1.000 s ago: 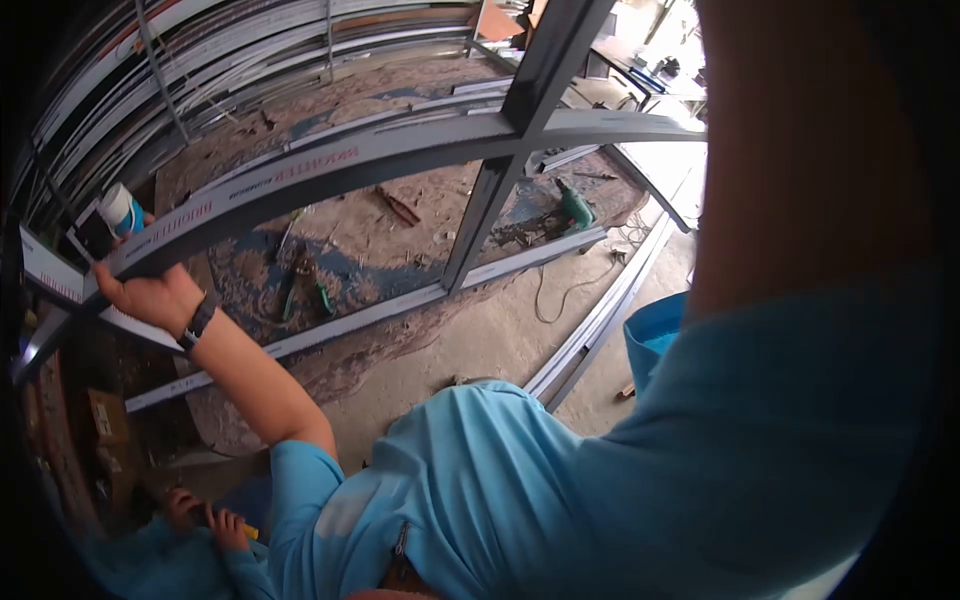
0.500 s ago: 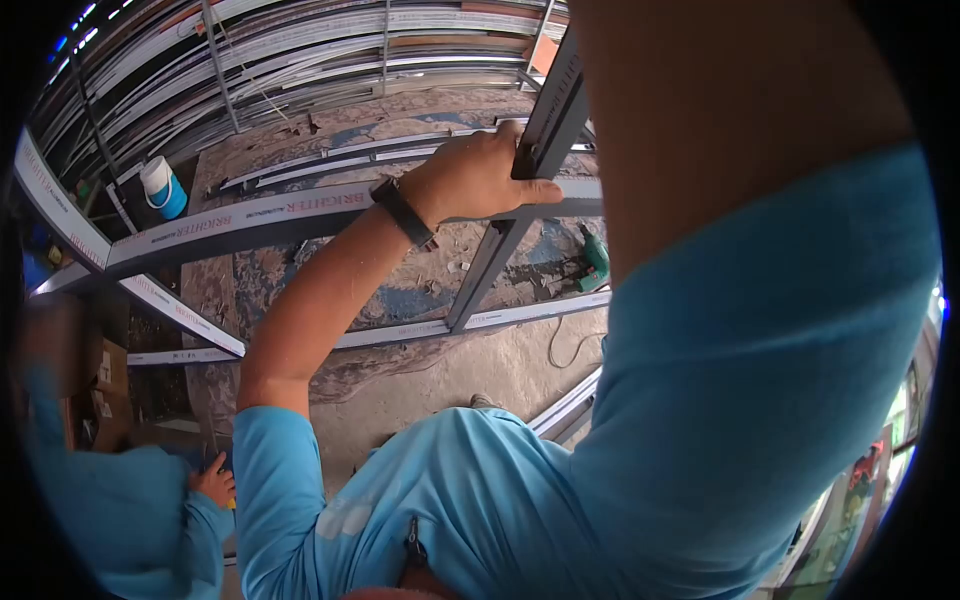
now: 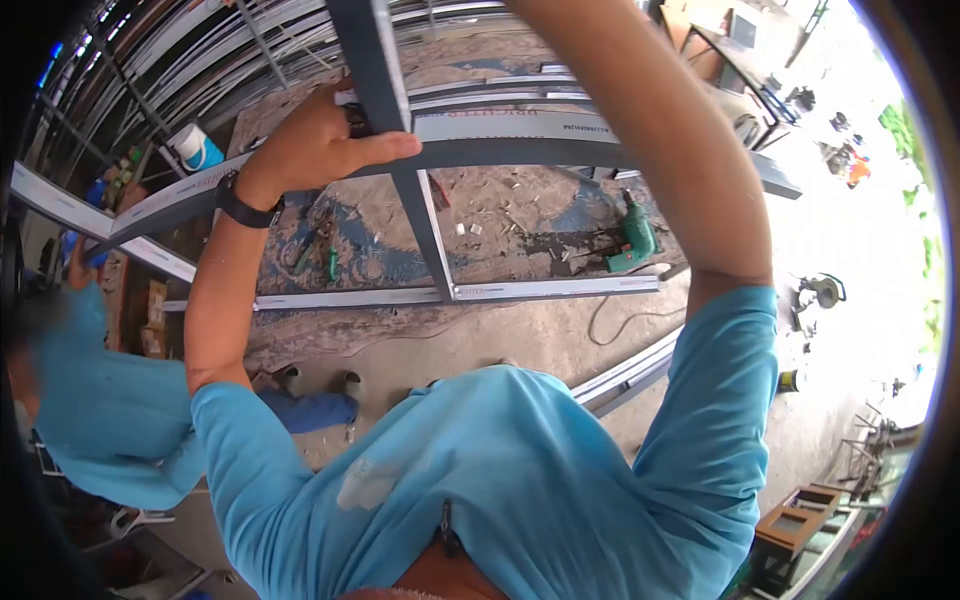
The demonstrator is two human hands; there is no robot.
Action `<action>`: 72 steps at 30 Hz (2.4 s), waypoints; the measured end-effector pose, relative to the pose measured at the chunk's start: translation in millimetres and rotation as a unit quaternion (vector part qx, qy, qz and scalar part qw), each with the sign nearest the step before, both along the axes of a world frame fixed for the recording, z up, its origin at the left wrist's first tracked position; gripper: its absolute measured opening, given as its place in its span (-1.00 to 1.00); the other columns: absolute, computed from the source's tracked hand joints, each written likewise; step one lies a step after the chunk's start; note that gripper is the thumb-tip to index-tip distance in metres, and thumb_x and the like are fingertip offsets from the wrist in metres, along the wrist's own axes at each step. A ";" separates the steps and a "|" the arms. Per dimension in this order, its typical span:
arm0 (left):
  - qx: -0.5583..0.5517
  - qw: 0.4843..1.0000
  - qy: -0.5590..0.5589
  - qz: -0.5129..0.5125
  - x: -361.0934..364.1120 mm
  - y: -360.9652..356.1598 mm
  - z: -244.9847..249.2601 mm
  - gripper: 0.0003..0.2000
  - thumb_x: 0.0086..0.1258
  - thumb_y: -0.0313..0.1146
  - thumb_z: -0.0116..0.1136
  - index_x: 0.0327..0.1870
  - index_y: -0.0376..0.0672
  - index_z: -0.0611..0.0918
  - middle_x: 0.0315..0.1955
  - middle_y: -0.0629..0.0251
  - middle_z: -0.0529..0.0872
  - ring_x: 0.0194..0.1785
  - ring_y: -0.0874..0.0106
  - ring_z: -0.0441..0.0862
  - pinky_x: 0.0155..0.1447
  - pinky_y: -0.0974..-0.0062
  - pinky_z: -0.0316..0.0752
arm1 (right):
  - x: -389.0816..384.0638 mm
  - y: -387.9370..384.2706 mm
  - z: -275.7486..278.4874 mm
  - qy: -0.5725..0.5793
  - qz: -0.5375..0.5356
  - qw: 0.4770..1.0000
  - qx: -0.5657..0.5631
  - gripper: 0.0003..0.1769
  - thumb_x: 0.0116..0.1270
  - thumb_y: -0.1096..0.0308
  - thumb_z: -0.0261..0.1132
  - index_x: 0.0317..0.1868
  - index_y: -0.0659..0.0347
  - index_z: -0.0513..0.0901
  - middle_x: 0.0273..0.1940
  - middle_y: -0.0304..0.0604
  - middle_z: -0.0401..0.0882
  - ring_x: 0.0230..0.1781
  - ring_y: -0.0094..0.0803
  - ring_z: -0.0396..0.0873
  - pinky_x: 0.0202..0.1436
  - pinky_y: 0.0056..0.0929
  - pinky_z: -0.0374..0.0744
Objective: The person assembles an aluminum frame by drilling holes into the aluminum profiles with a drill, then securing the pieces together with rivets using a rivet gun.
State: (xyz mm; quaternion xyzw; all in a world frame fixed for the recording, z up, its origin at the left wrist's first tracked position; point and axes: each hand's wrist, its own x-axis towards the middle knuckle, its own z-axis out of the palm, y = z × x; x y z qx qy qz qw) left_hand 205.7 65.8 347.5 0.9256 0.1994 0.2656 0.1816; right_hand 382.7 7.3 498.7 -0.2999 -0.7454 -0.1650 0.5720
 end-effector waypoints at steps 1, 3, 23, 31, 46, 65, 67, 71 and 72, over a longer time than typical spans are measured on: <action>-0.016 0.999 0.021 0.023 -1.6 -2.5 5.6 -0.37 0.24 0.17 0.49 0.05 -0.26 0.71 -0.29 0.13 0.79 -0.31 0.32 0.76 -0.17 0.44 0.63 | 0.9 6.9 -14.0 0.017 0.060 0.991 -0.119 -0.10 0.26 -0.18 0.49 0.16 0.58 0.46 -0.03 0.31 0.60 0.06 0.03 0.66 0.13 -0.12 0.61; -0.051 0.996 0.035 0.064 -4.1 -5.3 12.8 -0.35 0.13 0.18 0.56 -0.01 -0.26 0.72 -0.30 0.14 0.81 -0.27 0.31 0.77 -0.12 0.41 0.64 | -1.7 27.0 -32.0 0.026 0.155 0.980 -0.123 -0.20 0.31 -0.15 0.45 0.06 0.55 0.50 -0.11 0.27 0.62 0.02 0.04 0.67 0.12 -0.11 0.61; -0.010 0.993 0.112 0.023 -4.3 -1.6 25.8 -0.31 -0.04 0.04 0.66 0.04 -0.25 0.70 -0.05 -0.07 0.75 0.06 0.00 0.71 0.17 0.21 0.59 | -18.8 13.2 -16.5 0.118 0.156 0.980 -0.048 -0.46 0.26 0.10 0.40 -0.01 0.46 0.58 -0.26 0.05 0.69 -0.17 -0.21 0.68 0.02 -0.27 0.61; -0.016 0.994 0.107 0.008 -6.2 0.6 27.1 -0.31 -0.04 -0.10 0.65 0.10 -0.27 0.63 -0.09 -0.10 0.76 0.03 -0.05 0.72 0.13 0.17 0.61 | 3.3 17.6 -2.0 0.075 0.278 0.943 -0.166 -0.41 0.33 0.02 0.41 0.04 0.45 0.59 -0.16 -0.01 0.68 -0.09 -0.31 0.64 0.05 -0.33 0.58; -0.035 0.999 0.002 -0.031 -11.4 17.3 14.7 -0.41 0.01 0.08 0.62 -0.06 -0.17 0.74 -0.02 -0.01 0.71 0.05 -0.06 0.66 0.17 0.14 0.55 | 2.2 36.0 -29.6 0.100 0.263 0.920 -0.274 -0.53 0.38 0.12 0.38 -0.01 0.42 0.58 -0.27 -0.11 0.62 -0.20 -0.43 0.59 -0.07 -0.37 0.56; -0.095 0.984 0.144 0.045 4.1 6.7 24.1 -0.74 0.34 -0.22 0.41 -0.29 -0.28 0.76 -0.45 0.25 0.79 -0.26 0.35 0.74 -0.09 0.40 0.53 | 66.2 16.2 -68.5 0.090 0.165 0.975 -0.116 -0.34 0.41 0.14 0.34 0.30 0.49 0.40 -0.01 0.25 0.66 0.03 -0.18 0.66 0.03 -0.27 0.65; -0.111 0.980 0.142 0.080 3.2 2.8 20.9 -0.76 0.35 -0.27 0.41 -0.24 -0.31 0.72 -0.39 0.23 0.74 -0.29 0.41 0.67 -0.12 0.44 0.51 | 101.2 -33.0 -94.8 0.228 0.085 0.969 -0.046 -0.42 0.43 0.15 0.32 0.25 0.43 0.44 -0.07 0.13 0.63 -0.02 -0.28 0.64 -0.04 -0.34 0.64; -0.108 0.981 0.149 0.066 -8.5 11.5 14.3 -0.75 0.38 -0.33 0.34 -0.11 -0.36 0.66 -0.26 0.19 0.74 -0.21 0.41 0.65 -0.03 0.45 0.51 | 264.8 -104.3 -234.2 0.443 -0.231 0.843 0.199 -0.59 0.47 0.23 0.31 0.11 0.39 0.52 -0.21 -0.11 0.51 -0.10 -0.43 0.56 -0.09 -0.49 0.62; -0.119 0.976 0.164 0.084 -15.9 17.1 13.0 -0.65 0.34 -0.31 0.36 0.03 -0.35 0.62 -0.06 0.13 0.71 -0.07 0.38 0.62 0.08 0.42 0.49 | 309.0 -112.6 -284.9 0.505 -0.303 0.790 0.167 -0.64 0.48 0.25 0.30 0.08 0.38 0.54 -0.24 -0.17 0.48 -0.12 -0.46 0.55 -0.10 -0.52 0.61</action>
